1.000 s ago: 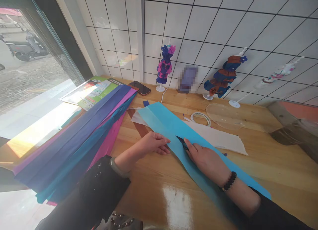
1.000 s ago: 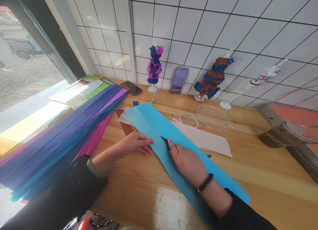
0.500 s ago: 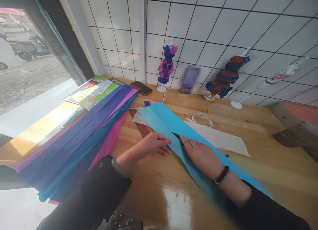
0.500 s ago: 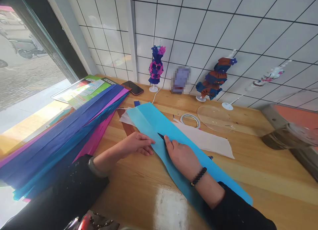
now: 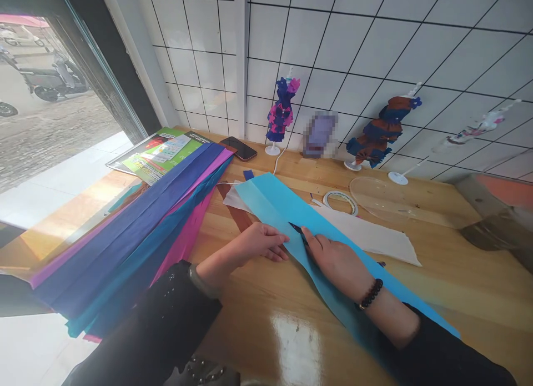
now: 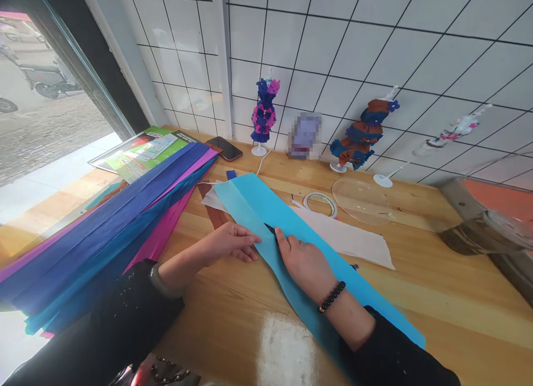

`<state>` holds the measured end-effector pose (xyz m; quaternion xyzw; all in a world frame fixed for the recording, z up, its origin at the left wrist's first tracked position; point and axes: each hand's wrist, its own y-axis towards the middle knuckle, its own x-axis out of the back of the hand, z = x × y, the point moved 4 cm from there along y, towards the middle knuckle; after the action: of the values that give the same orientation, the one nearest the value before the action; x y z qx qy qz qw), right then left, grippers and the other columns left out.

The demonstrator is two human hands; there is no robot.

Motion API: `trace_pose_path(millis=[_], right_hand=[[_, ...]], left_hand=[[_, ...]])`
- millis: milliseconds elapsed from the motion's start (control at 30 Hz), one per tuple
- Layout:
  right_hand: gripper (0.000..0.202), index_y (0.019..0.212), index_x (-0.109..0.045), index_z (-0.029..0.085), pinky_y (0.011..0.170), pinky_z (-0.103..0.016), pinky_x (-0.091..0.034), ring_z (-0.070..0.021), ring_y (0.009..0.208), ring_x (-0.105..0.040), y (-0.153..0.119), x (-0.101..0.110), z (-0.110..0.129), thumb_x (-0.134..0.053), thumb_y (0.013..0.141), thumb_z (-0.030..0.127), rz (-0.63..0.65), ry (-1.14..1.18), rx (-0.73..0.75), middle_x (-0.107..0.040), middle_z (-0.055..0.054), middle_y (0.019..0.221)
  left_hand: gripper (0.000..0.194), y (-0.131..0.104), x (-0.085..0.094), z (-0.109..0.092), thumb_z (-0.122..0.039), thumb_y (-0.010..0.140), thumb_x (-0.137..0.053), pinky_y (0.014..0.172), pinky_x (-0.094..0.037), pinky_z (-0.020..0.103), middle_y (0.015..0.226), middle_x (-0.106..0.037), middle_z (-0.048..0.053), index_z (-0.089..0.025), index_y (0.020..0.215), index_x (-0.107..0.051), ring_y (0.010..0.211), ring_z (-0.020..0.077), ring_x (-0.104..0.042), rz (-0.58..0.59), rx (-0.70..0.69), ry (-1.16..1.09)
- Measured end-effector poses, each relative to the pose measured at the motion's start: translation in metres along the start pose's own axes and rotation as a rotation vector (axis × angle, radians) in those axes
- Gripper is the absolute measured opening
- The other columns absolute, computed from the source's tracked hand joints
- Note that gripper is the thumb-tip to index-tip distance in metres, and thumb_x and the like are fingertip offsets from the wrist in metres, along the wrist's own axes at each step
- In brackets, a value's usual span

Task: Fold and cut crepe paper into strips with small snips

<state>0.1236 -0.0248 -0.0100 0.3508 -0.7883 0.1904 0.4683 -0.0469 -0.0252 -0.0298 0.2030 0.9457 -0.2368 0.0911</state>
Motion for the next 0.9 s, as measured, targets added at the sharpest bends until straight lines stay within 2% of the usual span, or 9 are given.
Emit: trace_pose_path(millis=[233,900], right_hand=[[0.051,0.129,-0.039,0.007,0.046,-0.026,-0.037,-0.0129,0.053,-0.054,0.0003,0.0017,0.0009,-0.043,0.078,0.002,0.005,0.006,-0.010,-0.057,-0.004,0.073],[0.051,0.128,-0.040,0.008,0.047,-0.027,-0.038,-0.0131,0.053,-0.055,0.0011,0.0010,0.0019,-0.043,0.078,0.001,0.016,0.017,0.001,-0.058,-0.005,0.074]], left_hand=[[0.052,0.0000,0.0003,0.0011,-0.050,0.061,-0.071,0.071,-0.051,0.031,0.069,-0.069,0.011,-0.009,0.092,-0.066,0.069,0.0180,-0.066,0.007,-0.010,-0.012],[0.052,-0.0003,-0.0002,-0.0005,-0.051,0.063,-0.070,0.074,-0.051,0.034,0.071,-0.069,0.011,-0.009,0.093,-0.065,0.070,0.0186,-0.066,0.010,-0.023,0.006]])
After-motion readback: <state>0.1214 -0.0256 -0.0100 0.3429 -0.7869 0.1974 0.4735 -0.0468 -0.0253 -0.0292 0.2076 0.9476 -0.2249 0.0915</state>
